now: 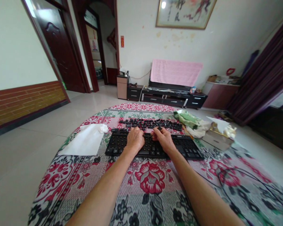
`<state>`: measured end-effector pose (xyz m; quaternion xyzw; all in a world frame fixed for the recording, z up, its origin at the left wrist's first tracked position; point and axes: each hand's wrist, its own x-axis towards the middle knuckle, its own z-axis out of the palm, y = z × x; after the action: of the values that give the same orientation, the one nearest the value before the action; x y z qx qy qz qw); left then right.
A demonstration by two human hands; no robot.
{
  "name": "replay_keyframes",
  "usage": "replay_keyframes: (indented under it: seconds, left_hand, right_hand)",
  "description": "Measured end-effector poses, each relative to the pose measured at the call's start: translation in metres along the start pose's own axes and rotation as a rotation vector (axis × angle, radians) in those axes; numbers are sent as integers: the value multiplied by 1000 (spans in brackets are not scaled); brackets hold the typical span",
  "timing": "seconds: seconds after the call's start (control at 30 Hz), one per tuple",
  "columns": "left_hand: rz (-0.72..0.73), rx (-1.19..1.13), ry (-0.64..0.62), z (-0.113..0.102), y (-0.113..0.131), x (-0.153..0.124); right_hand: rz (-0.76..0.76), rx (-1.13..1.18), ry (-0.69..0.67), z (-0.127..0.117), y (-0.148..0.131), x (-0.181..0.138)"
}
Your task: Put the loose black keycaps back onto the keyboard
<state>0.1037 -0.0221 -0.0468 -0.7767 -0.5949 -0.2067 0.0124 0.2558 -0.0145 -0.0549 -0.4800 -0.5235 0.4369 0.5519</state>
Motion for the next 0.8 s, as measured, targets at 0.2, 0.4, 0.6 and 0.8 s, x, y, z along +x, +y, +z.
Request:
replay_keyframes:
  seconds: [0.2, 0.4, 0.6, 0.8]
  left_hand:
    - [6, 24, 32, 2, -3, 0]
    - [25, 35, 31, 2, -3, -2]
    - [40, 40, 14, 1, -1, -2]
    - [23, 53, 10, 1, -1, -1]
  right_hand:
    - [-7, 5, -10, 2, -3, 0]
    - [-25, -86, -225, -7, -18, -4]
    - [-112, -145, -354, -20, -16, -5]
    - [-112, -159, -380, -28, -16, -4]
